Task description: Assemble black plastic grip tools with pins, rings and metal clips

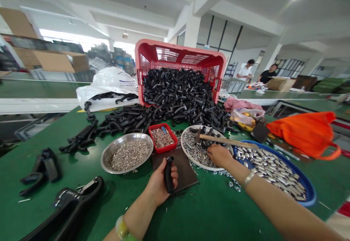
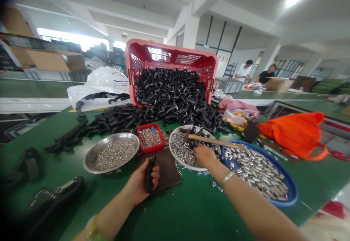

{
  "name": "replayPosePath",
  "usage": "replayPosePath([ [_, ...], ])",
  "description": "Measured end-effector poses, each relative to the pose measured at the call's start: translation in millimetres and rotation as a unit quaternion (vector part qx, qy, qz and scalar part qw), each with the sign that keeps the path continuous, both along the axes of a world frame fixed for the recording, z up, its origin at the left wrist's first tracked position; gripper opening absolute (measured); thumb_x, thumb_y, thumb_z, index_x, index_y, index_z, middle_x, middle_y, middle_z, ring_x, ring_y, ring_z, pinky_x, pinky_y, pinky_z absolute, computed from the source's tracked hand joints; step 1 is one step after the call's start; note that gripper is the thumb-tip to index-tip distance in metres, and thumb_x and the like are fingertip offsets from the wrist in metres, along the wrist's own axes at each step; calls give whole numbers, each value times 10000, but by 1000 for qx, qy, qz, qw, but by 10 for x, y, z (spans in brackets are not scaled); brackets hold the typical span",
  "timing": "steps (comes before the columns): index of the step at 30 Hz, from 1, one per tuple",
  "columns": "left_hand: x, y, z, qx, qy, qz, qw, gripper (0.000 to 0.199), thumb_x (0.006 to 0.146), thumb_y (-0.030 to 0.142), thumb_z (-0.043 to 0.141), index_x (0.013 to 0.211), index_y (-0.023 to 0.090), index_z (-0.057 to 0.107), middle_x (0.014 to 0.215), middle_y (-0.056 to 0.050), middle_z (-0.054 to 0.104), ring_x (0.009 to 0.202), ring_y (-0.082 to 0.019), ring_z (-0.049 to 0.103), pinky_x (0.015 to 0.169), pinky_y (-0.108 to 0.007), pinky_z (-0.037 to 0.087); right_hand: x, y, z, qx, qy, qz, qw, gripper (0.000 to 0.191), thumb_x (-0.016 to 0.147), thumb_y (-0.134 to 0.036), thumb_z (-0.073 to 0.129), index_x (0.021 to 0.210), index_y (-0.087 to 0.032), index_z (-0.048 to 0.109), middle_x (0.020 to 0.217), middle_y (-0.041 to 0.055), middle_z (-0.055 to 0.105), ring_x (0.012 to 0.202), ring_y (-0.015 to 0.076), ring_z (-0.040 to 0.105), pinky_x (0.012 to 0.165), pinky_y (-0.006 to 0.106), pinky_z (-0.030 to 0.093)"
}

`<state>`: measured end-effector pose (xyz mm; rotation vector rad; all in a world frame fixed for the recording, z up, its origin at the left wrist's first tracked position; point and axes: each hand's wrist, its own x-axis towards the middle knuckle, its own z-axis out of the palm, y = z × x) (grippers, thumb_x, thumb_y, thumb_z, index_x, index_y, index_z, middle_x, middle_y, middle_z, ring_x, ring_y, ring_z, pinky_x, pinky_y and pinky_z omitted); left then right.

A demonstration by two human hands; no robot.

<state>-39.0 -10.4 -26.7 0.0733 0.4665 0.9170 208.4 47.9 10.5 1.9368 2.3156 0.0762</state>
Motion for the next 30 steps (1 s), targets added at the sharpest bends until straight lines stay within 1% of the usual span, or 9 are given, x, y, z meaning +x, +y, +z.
replayPosePath([
  [5, 2, 2, 15, 9, 1, -7, 1000, 267, 828, 428, 436, 807, 162, 428, 639, 41, 387, 451, -34, 400, 376, -130, 329, -18, 46, 60, -9, -10, 17, 1000, 196, 754, -155, 460, 866, -172, 619, 970, 112, 602, 921, 222, 573, 760, 300, 426],
  [10, 2, -6, 11, 27, 2, -3, 1000, 264, 822, 430, 450, 818, 167, 428, 653, 39, 405, 466, -36, 421, 382, -127, 329, -22, 87, 53, -13, -5, 26, 1000, 262, 682, -81, 500, 915, -147, 600, 996, 128, 612, 943, 233, 567, 791, 302, 408],
  [14, -5, 3, -11, 28, 8, -3, 1000, 266, 809, 431, 472, 831, 168, 431, 663, 35, 416, 470, -36, 422, 381, -125, 325, 11, 153, 34, -14, 28, 24, 999, 224, 691, -95, 495, 867, -152, 622, 919, 103, 642, 906, 212, 578, 787, 281, 404],
  [18, -12, 4, -23, 30, 2, -3, 1000, 275, 804, 434, 481, 828, 166, 428, 668, 35, 417, 475, -34, 417, 378, -121, 320, 93, 169, 58, -5, 87, 38, 995, 191, 723, -144, 483, 839, -162, 634, 879, 75, 656, 877, 192, 585, 780, 275, 408],
  [20, -12, -2, -19, 28, 8, -3, 1000, 278, 807, 435, 477, 816, 162, 426, 666, 35, 415, 470, -30, 410, 373, -119, 315, 158, 170, 69, -2, 126, 40, 991, 204, 739, -166, 467, 870, -161, 624, 827, 57, 664, 809, 171, 601, 736, 266, 428],
  [24, -10, -10, -6, 21, 14, -4, 1000, 290, 811, 440, 469, 801, 152, 429, 667, 34, 411, 466, -26, 398, 366, -120, 305, 324, 207, 71, -16, 194, 35, 980, 150, 709, -212, 522, 822, -169, 611, 715, 19, 659, 685, 156, 611, 654, 267, 456],
  [26, -12, -8, -3, 17, 12, -3, 1000, 294, 810, 444, 467, 808, 151, 438, 668, 32, 410, 469, -27, 396, 363, -120, 301, 373, 225, 94, -26, 222, 36, 974, 185, 704, -228, 541, 873, -172, 590, 710, 8, 655, 671, 151, 612, 646, 268, 465],
  [28, -17, -3, -3, 13, 8, -3, 1000, 299, 811, 447, 463, 813, 149, 448, 669, 30, 412, 472, -28, 395, 364, -118, 301, 334, 213, 151, -26, 267, 43, 962, 260, 701, -250, 567, 948, -167, 554, 712, 3, 651, 676, 149, 615, 662, 275, 473],
  [30, -25, 1, -4, 10, 5, -14, 1000, 312, 810, 451, 462, 802, 139, 459, 666, 26, 414, 472, -28, 393, 362, -116, 300, 165, 150, 230, -26, 329, 70, 941, 290, 695, -284, 601, 954, -172, 537, 711, 3, 645, 698, 156, 615, 695, 298, 476],
])
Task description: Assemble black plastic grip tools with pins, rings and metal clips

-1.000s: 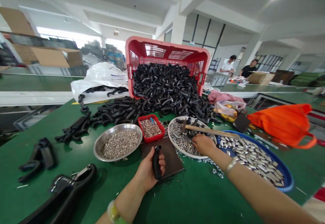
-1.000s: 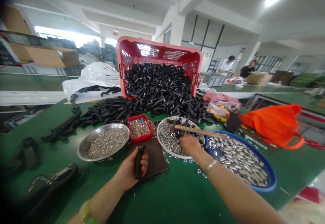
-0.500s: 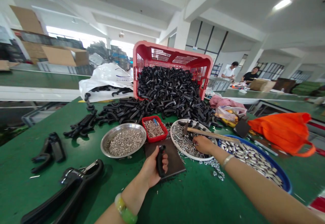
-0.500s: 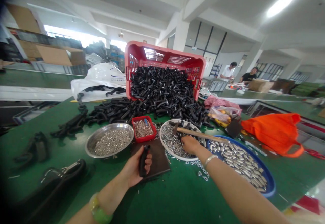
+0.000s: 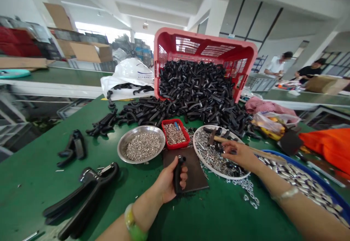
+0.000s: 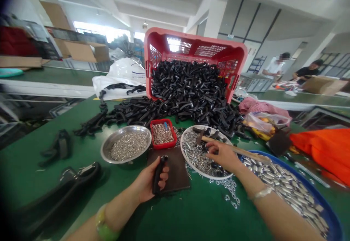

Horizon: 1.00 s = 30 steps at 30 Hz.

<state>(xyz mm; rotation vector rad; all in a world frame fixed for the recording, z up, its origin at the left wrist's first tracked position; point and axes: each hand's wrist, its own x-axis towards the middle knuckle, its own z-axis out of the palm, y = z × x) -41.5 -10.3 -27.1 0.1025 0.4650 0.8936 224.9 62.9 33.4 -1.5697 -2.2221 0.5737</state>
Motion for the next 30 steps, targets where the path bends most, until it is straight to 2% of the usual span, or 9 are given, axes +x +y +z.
replayPosePath([
  [2, -7, 2, -2, -2, 1, -16, 1000, 323, 806, 450, 469, 782, 129, 467, 667, 20, 420, 471, -27, 390, 355, -115, 291, -287, -115, 69, -4, 64, 61, 996, 265, 692, -305, 624, 915, -186, 544, 714, 3, 638, 706, 159, 611, 710, 316, 479],
  [5, -8, -4, -1, 2, 6, -16, 1000, 320, 794, 445, 491, 795, 125, 483, 670, 17, 428, 465, -26, 387, 346, -110, 270, -784, -302, 101, 20, 109, 163, 980, 323, 687, -249, 640, 994, -220, 542, 754, 1, 621, 702, 147, 600, 690, 308, 492],
  [8, 4, -17, 8, 7, 23, 9, 1000, 332, 788, 448, 500, 828, 118, 503, 666, 18, 429, 459, -23, 385, 341, -105, 259, -1131, -368, 56, 77, 108, 187, 973, 437, 697, -164, 614, 1112, -240, 500, 955, 43, 607, 785, 150, 608, 743, 319, 488],
  [10, 13, -21, 18, 5, 44, 22, 999, 338, 790, 453, 493, 818, 116, 512, 655, 16, 431, 450, -25, 382, 335, -108, 257, -1234, -344, 16, 101, 74, 192, 973, 376, 710, -161, 603, 1074, -225, 531, 970, 57, 617, 833, 171, 607, 762, 329, 481],
  [15, 8, -4, 42, -35, 44, 12, 998, 389, 818, 468, 432, 714, 101, 506, 571, 20, 406, 395, -17, 329, 310, -107, 224, -1274, -288, -48, 135, 4, 208, 969, 211, 720, -202, 616, 931, -199, 607, 863, 60, 656, 806, 194, 608, 724, 315, 475],
  [20, -1, -12, 41, -26, 43, 16, 999, 351, 807, 450, 470, 728, 110, 507, 533, 32, 401, 365, -5, 297, 306, -92, 210, -1341, -359, -164, 153, 65, 109, 980, 159, 711, -344, 640, 798, -211, 639, 773, 23, 654, 729, 154, 596, 675, 262, 455],
  [23, -2, -10, 41, -22, 60, 24, 998, 325, 777, 459, 513, 755, 135, 511, 512, 44, 403, 347, -8, 297, 296, -93, 209, -1404, -432, -208, 179, 55, 68, 980, 203, 720, -390, 623, 755, -192, 652, 735, 34, 646, 713, 154, 586, 653, 255, 441],
  [28, -3, -1, 90, -46, 45, 69, 996, 177, 763, 284, 587, 834, 137, 519, 554, 61, 444, 341, 14, 311, 287, -79, 206, -1264, -429, -103, 145, -21, 141, 979, 315, 779, -455, 526, 926, -197, 634, 834, 37, 647, 781, 142, 584, 703, 236, 441],
  [30, -5, -5, 110, -47, 40, 77, 995, 189, 755, 291, 599, 835, 140, 518, 633, 47, 511, 332, 27, 287, 277, -84, 201, -1070, -285, -35, 132, -104, 100, 981, 309, 839, -418, 441, 983, -215, 623, 940, 38, 645, 869, 137, 578, 772, 230, 425],
])
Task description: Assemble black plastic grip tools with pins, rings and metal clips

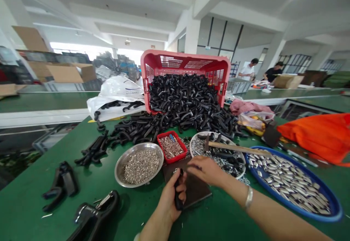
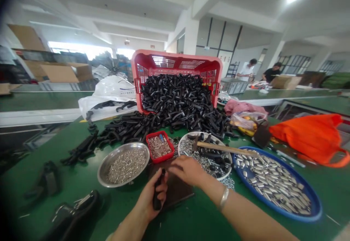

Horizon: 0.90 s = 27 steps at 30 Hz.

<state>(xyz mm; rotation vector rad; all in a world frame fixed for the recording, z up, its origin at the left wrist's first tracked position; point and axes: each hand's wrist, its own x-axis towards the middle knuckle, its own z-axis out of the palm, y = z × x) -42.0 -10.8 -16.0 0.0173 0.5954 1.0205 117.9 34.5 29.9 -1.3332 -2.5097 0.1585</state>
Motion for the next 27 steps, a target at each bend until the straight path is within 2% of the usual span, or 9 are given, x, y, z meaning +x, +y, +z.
replayPosePath([
  [2, -4, -4, 6, 4, -8, 1, 1000, 204, 751, 312, 604, 832, 147, 516, 703, 37, 549, 329, 34, 276, 272, -86, 198, 235, 230, 66, 16, -82, -126, 988, 322, 865, -356, 390, 1033, -188, 610, 1003, 74, 635, 942, 167, 563, 819, 262, 406],
  [4, -9, -7, -3, 14, -20, -2, 1000, 207, 750, 320, 605, 830, 152, 515, 704, 39, 547, 333, 34, 281, 273, -86, 198, 459, 494, 130, 17, -115, -178, 977, 298, 854, -267, 392, 992, -156, 632, 1006, 112, 633, 955, 202, 561, 824, 298, 398],
  [8, -19, -9, -38, 30, -40, -18, 999, 220, 744, 328, 612, 823, 148, 513, 678, 46, 519, 351, 27, 308, 277, -88, 204, 723, 902, 226, -12, -175, -217, 960, 272, 776, -314, 504, 944, -164, 655, 971, 113, 649, 908, 220, 585, 761, 286, 416],
  [11, -18, -15, -54, 34, -26, -20, 999, 230, 738, 330, 618, 804, 137, 512, 680, 46, 505, 361, 26, 308, 281, -90, 219, 787, 1015, 263, -54, -213, -208, 953, 325, 752, -419, 517, 788, -145, 689, 855, 127, 672, 816, 232, 610, 691, 278, 427],
  [15, -7, -12, -63, 48, -20, -19, 998, 234, 734, 326, 624, 814, 135, 515, 705, 38, 500, 384, 24, 319, 290, -88, 233, 899, 885, 317, -79, -237, -191, 949, 314, 801, -353, 449, 806, -148, 686, 897, 117, 668, 859, 225, 598, 706, 269, 415],
  [19, 0, 3, -72, 62, -15, -30, 998, 232, 735, 322, 624, 825, 138, 516, 715, 34, 497, 394, 23, 316, 297, -87, 241, 1073, 467, 313, -115, -265, -183, 940, 190, 732, -224, 529, 843, -195, 680, 892, 58, 668, 857, 194, 594, 732, 253, 411],
  [22, 2, -3, -80, 73, -6, -32, 997, 236, 736, 329, 622, 839, 145, 515, 725, 32, 501, 394, 23, 312, 297, -86, 235, 1143, 167, 200, -141, -285, -196, 928, 237, 649, -149, 611, 869, -218, 670, 937, 45, 653, 883, 192, 584, 753, 257, 414],
  [25, 1, -21, -87, 85, 3, -31, 996, 244, 734, 336, 622, 842, 147, 513, 732, 29, 503, 394, 23, 311, 301, -87, 233, 1130, 47, 30, -134, -293, -257, 911, 229, 728, -140, 576, 950, -157, 630, 1028, 114, 602, 946, 221, 555, 780, 321, 423],
  [27, 2, -27, -92, 88, 9, -28, 996, 253, 728, 341, 628, 842, 148, 510, 738, 28, 506, 394, 23, 311, 303, -88, 235, 1103, 50, -65, -133, -291, -298, 900, 225, 805, -219, 535, 1010, -134, 580, 1052, 108, 573, 930, 203, 554, 775, 358, 444],
])
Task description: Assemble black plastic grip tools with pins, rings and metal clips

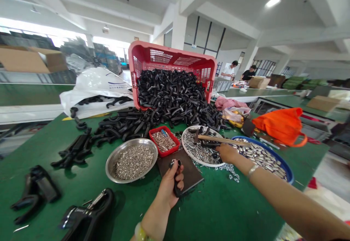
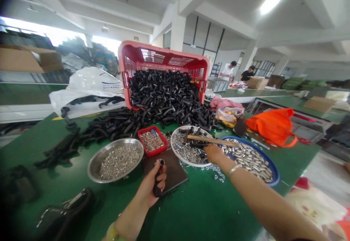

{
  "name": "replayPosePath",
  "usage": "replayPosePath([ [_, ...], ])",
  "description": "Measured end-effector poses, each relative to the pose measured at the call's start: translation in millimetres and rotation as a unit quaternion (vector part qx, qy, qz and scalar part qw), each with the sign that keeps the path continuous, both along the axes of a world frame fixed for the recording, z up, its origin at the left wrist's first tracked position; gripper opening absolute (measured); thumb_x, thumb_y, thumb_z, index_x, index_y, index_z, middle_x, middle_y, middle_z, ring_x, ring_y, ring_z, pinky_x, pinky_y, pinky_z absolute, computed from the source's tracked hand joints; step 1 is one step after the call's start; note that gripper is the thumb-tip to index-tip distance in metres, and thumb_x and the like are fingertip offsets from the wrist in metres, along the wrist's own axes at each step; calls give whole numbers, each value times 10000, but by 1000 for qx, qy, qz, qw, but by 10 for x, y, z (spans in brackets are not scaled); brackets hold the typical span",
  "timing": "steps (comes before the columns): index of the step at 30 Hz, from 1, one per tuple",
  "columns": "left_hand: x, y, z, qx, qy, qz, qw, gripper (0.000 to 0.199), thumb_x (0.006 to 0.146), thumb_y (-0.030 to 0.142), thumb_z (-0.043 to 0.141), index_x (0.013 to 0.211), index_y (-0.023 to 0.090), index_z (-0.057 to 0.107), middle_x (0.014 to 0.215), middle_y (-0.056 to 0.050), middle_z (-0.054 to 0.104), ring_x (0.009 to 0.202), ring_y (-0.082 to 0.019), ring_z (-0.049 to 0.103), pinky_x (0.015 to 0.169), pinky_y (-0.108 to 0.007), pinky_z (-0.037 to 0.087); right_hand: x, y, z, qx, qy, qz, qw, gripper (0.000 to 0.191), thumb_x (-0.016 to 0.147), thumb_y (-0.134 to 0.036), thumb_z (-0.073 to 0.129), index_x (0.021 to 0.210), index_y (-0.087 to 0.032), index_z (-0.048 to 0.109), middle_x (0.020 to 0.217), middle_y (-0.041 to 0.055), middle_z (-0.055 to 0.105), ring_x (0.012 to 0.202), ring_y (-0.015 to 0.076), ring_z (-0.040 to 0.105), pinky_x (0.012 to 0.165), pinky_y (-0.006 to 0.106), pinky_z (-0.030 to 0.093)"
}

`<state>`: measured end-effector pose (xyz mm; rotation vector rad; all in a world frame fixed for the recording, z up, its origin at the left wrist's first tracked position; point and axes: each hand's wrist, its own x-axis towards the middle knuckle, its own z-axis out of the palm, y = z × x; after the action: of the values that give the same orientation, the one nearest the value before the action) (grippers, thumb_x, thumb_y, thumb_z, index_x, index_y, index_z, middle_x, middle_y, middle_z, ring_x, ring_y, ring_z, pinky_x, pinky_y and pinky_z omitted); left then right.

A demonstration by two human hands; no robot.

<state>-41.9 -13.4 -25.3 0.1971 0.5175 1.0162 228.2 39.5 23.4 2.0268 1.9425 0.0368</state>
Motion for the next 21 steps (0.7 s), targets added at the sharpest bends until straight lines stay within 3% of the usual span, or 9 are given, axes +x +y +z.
replayPosePath([
  [4, 4, 12, -10, -5, 1, 1, 1000, 271, 716, 349, 638, 840, 150, 502, 739, 29, 512, 391, 24, 312, 304, -88, 228, 7, 39, -52, 23, 25, -43, 998, 220, 807, -274, 544, 969, -128, 570, 977, 70, 591, 865, 180, 569, 743, 361, 462],
  [7, 7, 20, -2, -10, 2, -2, 1000, 284, 708, 354, 646, 845, 152, 499, 736, 31, 516, 388, 25, 308, 304, -89, 216, 84, 41, -2, 63, 80, -37, 994, 148, 718, -208, 605, 848, -138, 617, 853, 78, 630, 824, 198, 586, 703, 299, 444],
  [10, 6, 12, 20, -11, 11, -3, 1000, 298, 695, 361, 656, 842, 156, 497, 725, 38, 518, 383, 24, 303, 304, -96, 210, 138, 31, 57, 116, 145, -21, 982, 162, 701, -248, 596, 831, -157, 627, 791, 50, 641, 750, 174, 594, 654, 257, 441],
  [14, -6, 5, 34, -18, 15, -3, 1000, 299, 698, 364, 654, 824, 148, 492, 722, 39, 517, 382, 26, 302, 302, -97, 205, -78, -60, 140, 213, 203, -6, 956, 233, 760, -298, 514, 901, -144, 618, 846, 73, 644, 789, 186, 592, 710, 286, 453],
  [16, -21, 13, 24, -29, 4, -14, 999, 292, 705, 360, 647, 810, 139, 489, 725, 36, 514, 384, 27, 306, 298, -94, 202, -362, -177, 183, 255, 263, 25, 930, 264, 783, -332, 486, 938, -157, 610, 926, 81, 635, 831, 185, 590, 741, 294, 461],
  [19, -56, 27, -8, -27, -31, -40, 998, 276, 723, 352, 632, 800, 127, 491, 708, 37, 500, 386, 26, 307, 293, -88, 200, -886, -405, 236, 226, 473, 153, 838, 213, 741, -356, 566, 860, -191, 630, 923, 62, 628, 775, 170, 604, 656, 278, 499],
  [21, -85, 27, -38, -21, -63, -58, 996, 277, 736, 357, 618, 804, 118, 495, 690, 39, 485, 389, 27, 305, 293, -82, 199, -1178, -529, 276, 236, 493, 216, 809, 159, 735, -315, 588, 821, -192, 639, 874, 61, 619, 777, 163, 594, 644, 269, 499],
])
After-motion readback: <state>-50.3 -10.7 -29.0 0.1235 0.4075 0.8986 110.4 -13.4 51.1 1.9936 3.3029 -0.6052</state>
